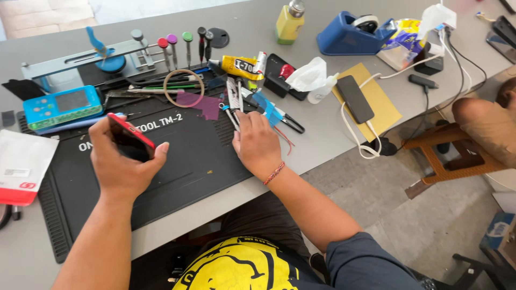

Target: The person uses a screwdriver to remove screws from the bottom of a red smartphone. They then use a prying tool to separate the screen assembly from the phone's body, opening the device to reveal the internal components.

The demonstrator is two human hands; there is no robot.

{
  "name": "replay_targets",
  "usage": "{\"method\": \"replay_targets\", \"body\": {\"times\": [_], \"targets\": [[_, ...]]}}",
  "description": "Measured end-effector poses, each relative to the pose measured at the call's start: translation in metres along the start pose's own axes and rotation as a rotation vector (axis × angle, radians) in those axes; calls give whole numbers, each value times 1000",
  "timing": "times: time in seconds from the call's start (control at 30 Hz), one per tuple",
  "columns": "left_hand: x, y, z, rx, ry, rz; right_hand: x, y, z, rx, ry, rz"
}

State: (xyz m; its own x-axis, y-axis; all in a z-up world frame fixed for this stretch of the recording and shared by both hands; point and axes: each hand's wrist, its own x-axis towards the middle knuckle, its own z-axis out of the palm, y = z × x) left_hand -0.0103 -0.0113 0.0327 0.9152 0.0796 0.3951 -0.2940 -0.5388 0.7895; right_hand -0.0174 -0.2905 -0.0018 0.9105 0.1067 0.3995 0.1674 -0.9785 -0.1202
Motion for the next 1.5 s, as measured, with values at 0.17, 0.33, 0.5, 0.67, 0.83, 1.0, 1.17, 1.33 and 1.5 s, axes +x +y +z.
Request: {"method": "replay_targets", "body": {"times": [0.17,0.33,0.5,0.67,0.83,1.0,1.17,1.33,1.5], "targets": [[3,-20,4,-74,24,102,-2,8,13,21,56,-9],[2,-30,7,-134,95,188,-1,21,14,108,77,34],[3,-31,7,-100,98,168,-1,27,-7,512,70,322],[4,-24,5,-112,95,166,4,59,-13,1081,-5,629],[5,-25,7,-130,88,150,8,76,-19,1304,8,751],[3,-27,7,-154,138,150,4,58,-22,1101,-34,645],[8,-28,-3,-215,170,154,1,52,-29,924,-67,558],[10,-25,-5,-228,161,156,1,51,-30,932,-77,550],[11,-27,-5,-212,160,207,4,56,-36,717,-61,444]]}}
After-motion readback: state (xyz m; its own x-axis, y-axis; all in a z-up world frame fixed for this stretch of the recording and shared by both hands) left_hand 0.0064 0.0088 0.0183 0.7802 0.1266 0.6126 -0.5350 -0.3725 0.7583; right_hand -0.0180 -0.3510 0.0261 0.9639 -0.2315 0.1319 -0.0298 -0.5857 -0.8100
